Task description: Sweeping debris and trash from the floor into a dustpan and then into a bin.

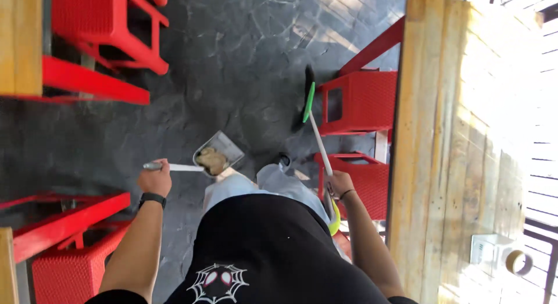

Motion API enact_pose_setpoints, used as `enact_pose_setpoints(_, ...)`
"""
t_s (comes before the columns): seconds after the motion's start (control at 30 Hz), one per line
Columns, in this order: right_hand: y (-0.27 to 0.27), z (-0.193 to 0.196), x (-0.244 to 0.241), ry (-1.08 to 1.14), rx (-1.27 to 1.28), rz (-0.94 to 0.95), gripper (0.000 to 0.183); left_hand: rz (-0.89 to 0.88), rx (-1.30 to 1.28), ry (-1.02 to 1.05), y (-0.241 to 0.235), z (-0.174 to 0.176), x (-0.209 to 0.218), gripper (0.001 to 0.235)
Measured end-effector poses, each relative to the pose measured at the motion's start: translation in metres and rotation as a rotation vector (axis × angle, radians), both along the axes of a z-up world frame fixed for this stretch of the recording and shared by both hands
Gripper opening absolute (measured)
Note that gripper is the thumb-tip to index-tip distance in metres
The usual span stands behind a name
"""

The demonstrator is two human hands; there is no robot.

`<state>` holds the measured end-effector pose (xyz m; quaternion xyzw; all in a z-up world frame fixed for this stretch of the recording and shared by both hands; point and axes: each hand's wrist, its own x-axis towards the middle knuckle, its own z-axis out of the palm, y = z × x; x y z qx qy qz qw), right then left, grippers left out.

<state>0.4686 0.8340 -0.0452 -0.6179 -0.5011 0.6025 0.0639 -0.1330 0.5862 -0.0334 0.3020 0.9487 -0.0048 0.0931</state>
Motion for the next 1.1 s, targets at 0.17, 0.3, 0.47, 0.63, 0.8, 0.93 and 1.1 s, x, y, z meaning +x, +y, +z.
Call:
enact_pose_setpoints(0.17,0.081,0.054,-0.024,0.15,-0.505,-0.392,0.031,-0.099,0.487,-0.124,0.148,0.084,0.015,0.026)
enact_pose_setpoints(0.3,0.135,0.068,-0.063,0.168,-0.661,-0.562,0.024,-0.164,0.616,-0.129,0.267,0.105,0.013,0.022)
enact_pose_setpoints(0.47,0.198,0.044,-0.101,0.161,-0.489,-0.381,0.03,-0.378,0.754,-0.067,0.428,0.101,-0.012,0.016)
enact_pose_setpoints(0.63,0.288,0.059,-0.123,0.164,-0.417,-0.485,0.016,-0.454,0.895,-0.156,0.591,0.119,-0.033,0.012)
enact_pose_setpoints(0.8,0.375,0.131,-0.149,0.148,-0.376,-0.621,0.026,-0.477,0.841,-0.168,0.723,0.128,-0.041,0.012)
enact_pose_setpoints(0.93,0.449,0.147,-0.158,0.41,-0.393,-0.833,0.018,-0.5,0.836,-0.27,0.831,0.153,-0.028,0.011)
enact_pose_setpoints(1.1,0.533,0.142,-0.155,0.394,-0.335,-0.928,0.017,-0.562,0.862,-0.311,0.941,0.148,-0.012,0.013)
